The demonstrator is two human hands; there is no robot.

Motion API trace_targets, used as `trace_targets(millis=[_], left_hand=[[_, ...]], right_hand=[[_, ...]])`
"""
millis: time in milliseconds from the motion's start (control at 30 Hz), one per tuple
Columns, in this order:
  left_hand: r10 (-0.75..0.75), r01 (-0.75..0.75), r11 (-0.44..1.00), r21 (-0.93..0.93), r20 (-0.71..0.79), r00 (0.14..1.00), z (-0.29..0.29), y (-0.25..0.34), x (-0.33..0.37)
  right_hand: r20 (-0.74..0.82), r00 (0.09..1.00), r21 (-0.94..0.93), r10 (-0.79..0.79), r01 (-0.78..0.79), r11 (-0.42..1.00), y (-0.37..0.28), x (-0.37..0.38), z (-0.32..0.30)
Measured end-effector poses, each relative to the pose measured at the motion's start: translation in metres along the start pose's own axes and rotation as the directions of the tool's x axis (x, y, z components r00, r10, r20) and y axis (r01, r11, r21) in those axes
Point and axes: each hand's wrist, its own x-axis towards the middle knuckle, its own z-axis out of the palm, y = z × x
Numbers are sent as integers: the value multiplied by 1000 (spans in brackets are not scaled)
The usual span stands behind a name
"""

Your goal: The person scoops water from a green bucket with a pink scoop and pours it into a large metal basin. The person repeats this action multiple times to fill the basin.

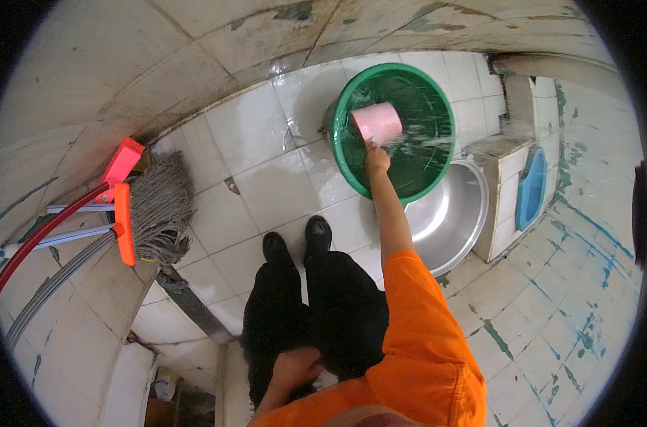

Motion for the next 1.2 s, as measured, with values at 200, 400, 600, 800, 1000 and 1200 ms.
trace_targets(millis=[200, 400, 600, 800, 1000, 1200], left_hand=[[-67, 67, 998, 20, 16, 998, 1, 15, -8], [-241, 211, 962, -174, -171, 955, 33, 21, -47], [-233, 240, 970, 44, -114, 966, 49, 46, -100], [-228, 207, 948, 243, 61, 972, 58, 78, -119], [-222, 169, 943, 285, 163, 962, 56, 53, -142], [-285, 170, 917, 360, 296, 912, 38, 33, -149]], right_hand=[[71, 979, 167, -189, 175, 970, 13, 38, 41], [292, 932, 927, -213, -221, 303, 2, -41, -90], [255, 953, 965, -164, -261, -14, 61, -168, -258], [131, 984, 989, -121, -121, 82, 84, -234, -375], [65, 988, 997, -141, -59, 48, 96, -272, -423], [13, 992, 1000, -123, -15, -18, 85, -306, -463]])
